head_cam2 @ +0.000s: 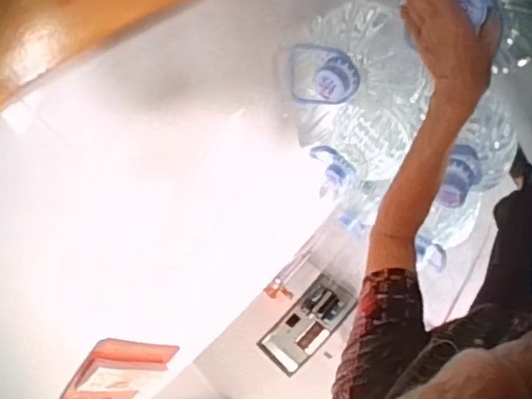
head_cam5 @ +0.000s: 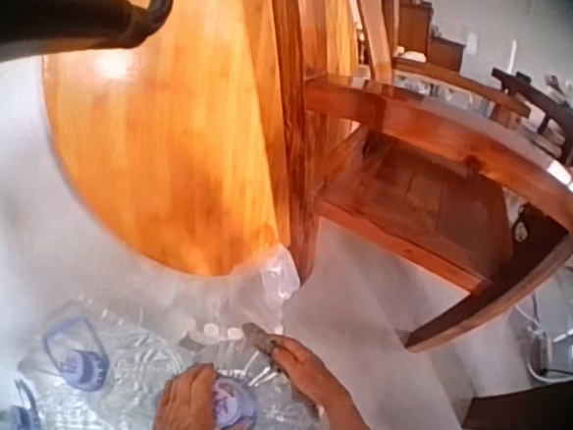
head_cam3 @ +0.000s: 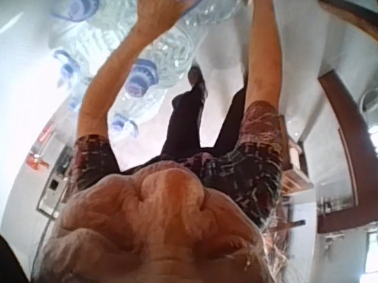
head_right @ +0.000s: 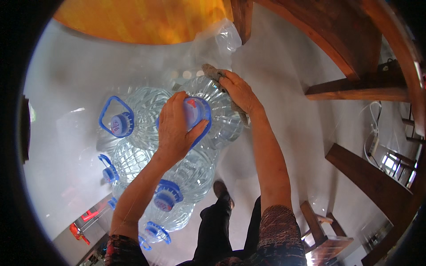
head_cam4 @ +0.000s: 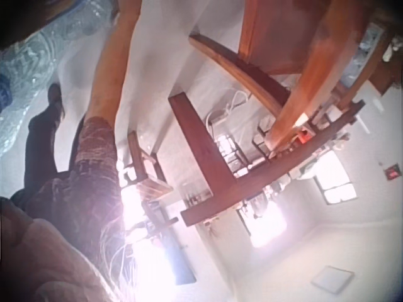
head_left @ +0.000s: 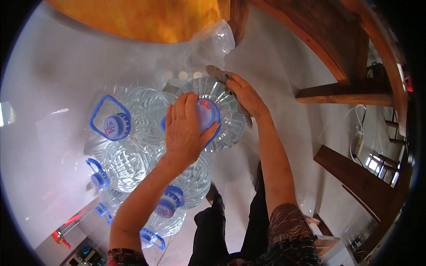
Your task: The person sits on the floor and wipes the exterior of several large plastic water bottles using a grey cloth. They handle the bottles one at a time, rotating them to clean different sides, and occasionally move them to different positions on the floor.
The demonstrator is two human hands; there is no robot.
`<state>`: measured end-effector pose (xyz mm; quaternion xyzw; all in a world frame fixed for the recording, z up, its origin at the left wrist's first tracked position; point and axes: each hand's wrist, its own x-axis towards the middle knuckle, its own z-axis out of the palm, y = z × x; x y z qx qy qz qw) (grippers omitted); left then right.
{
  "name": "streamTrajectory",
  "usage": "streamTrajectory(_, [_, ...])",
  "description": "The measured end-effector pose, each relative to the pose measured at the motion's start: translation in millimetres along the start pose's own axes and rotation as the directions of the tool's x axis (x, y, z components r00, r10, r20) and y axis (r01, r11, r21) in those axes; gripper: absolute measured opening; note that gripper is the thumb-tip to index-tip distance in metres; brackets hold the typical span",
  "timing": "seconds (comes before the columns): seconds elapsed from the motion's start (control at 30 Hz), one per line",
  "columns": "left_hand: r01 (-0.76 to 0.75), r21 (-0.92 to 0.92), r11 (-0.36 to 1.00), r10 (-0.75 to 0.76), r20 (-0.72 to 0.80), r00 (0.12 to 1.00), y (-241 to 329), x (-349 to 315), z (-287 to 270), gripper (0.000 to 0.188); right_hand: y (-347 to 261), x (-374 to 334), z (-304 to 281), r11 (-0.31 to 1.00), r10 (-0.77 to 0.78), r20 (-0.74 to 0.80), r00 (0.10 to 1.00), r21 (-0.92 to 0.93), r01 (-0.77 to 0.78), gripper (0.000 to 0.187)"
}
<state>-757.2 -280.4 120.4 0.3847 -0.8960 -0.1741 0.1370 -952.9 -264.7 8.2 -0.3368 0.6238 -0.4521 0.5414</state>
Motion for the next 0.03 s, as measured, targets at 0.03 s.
streamTrajectory(0.03, [0.007, -0.005, 1.000, -0.007, 0.023, 1.000, 1.0, 1.2, -1.2, 0.069, -0.1, 5.1, -7.1, 0.998, 0.014, 0.028, 1.000, 0.056, -0.015, 0.044])
